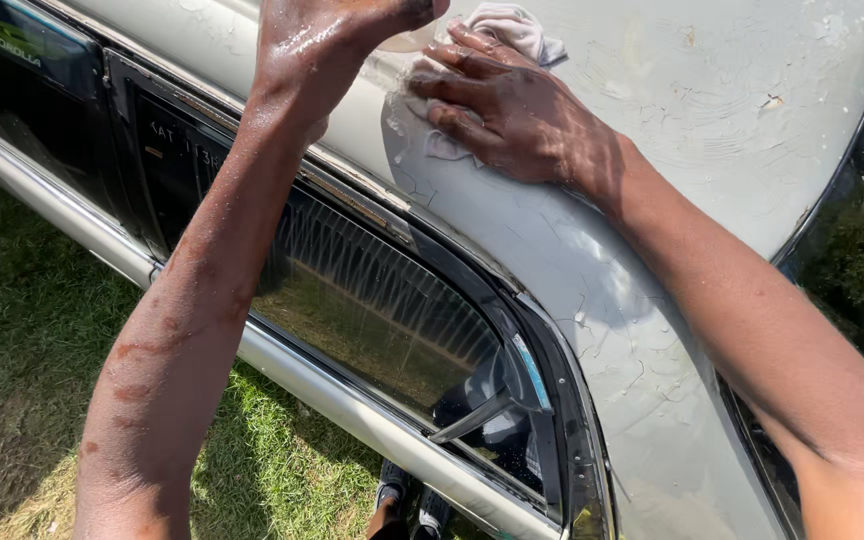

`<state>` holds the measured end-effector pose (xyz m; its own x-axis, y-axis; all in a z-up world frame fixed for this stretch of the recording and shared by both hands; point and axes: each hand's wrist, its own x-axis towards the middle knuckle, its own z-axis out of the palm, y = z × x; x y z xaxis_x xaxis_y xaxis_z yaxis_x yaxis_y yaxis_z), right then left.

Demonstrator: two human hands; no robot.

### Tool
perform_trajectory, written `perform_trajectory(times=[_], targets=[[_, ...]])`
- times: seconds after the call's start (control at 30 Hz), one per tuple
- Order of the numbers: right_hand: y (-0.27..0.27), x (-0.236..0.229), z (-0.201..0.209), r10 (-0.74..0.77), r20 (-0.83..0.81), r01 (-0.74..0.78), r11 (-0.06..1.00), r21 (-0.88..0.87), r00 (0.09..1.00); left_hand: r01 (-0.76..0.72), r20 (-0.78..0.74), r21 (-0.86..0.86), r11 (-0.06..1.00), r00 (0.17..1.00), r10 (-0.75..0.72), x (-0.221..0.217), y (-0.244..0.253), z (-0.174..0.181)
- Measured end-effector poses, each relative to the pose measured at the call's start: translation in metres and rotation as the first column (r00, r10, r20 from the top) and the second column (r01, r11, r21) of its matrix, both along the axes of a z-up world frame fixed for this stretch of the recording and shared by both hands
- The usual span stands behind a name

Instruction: The person washes a car by pouring water from a jug into a basin, dipping a cloth into the soapy water, and scrubbing the car's body, windows, and hood before rinsing a portion with water poured from the basin.

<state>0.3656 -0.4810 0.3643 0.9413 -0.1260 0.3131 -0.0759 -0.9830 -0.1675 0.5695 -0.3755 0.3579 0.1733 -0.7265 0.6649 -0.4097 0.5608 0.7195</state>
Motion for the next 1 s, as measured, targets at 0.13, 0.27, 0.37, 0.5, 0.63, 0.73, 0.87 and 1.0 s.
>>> perform_trajectory(times=[0.13, 0.27, 0.37, 0.5, 0.63, 0.73, 0.87, 1.0], targets=[[0.005, -0.003, 0.001, 0.019, 0.002, -0.018, 0.985, 0.174, 1.0, -0.023, 0.052, -0.026, 0.999, 0.998, 0.024, -0.023, 0.029, -0.001], [0.017, -0.108, -0.019, -0.095, 0.148, 0.118, 0.981, -0.155, 0.984, -0.033, 0.004, 0.057, 0.998, 0.999, 0.033, -0.046, 0.05, -0.001], [0.068, -0.175, -0.057, -0.335, 0.227, 0.371, 0.918, -0.139, 0.915, -0.097, 0.029, 0.069, 0.993, 0.995, 0.095, -0.068, 0.065, 0.003], [0.143, -0.207, -0.106, -0.413, 0.307, 0.484, 0.85, -0.209, 0.858, 0.036, -0.098, 0.032, 0.999, 0.995, -0.033, -0.094, 0.087, -0.001], [0.151, -0.183, -0.108, -0.437, 0.282, 0.508, 0.817, -0.273, 0.854, 0.013, -0.113, 0.104, 0.995, 0.994, -0.002, -0.114, 0.108, -0.012], [0.112, -0.143, -0.084, -0.448, 0.364, 0.544, 0.81, -0.221, 0.816, -0.035, -0.06, 0.122, 0.992, 0.997, 0.043, -0.125, 0.112, -0.02], [0.122, -0.145, -0.086, -0.435, 0.403, 0.544, 0.812, -0.212, 0.805, 0.062, -0.23, 0.13, 0.99, 0.973, -0.03, -0.141, 0.124, -0.034], [0.159, -0.22, -0.12, -0.631, 0.44, 0.713, 0.701, -0.032, 0.64, 0.116, -0.3, 0.162, 0.98, 0.952, -0.063, -0.147, 0.153, -0.044]])
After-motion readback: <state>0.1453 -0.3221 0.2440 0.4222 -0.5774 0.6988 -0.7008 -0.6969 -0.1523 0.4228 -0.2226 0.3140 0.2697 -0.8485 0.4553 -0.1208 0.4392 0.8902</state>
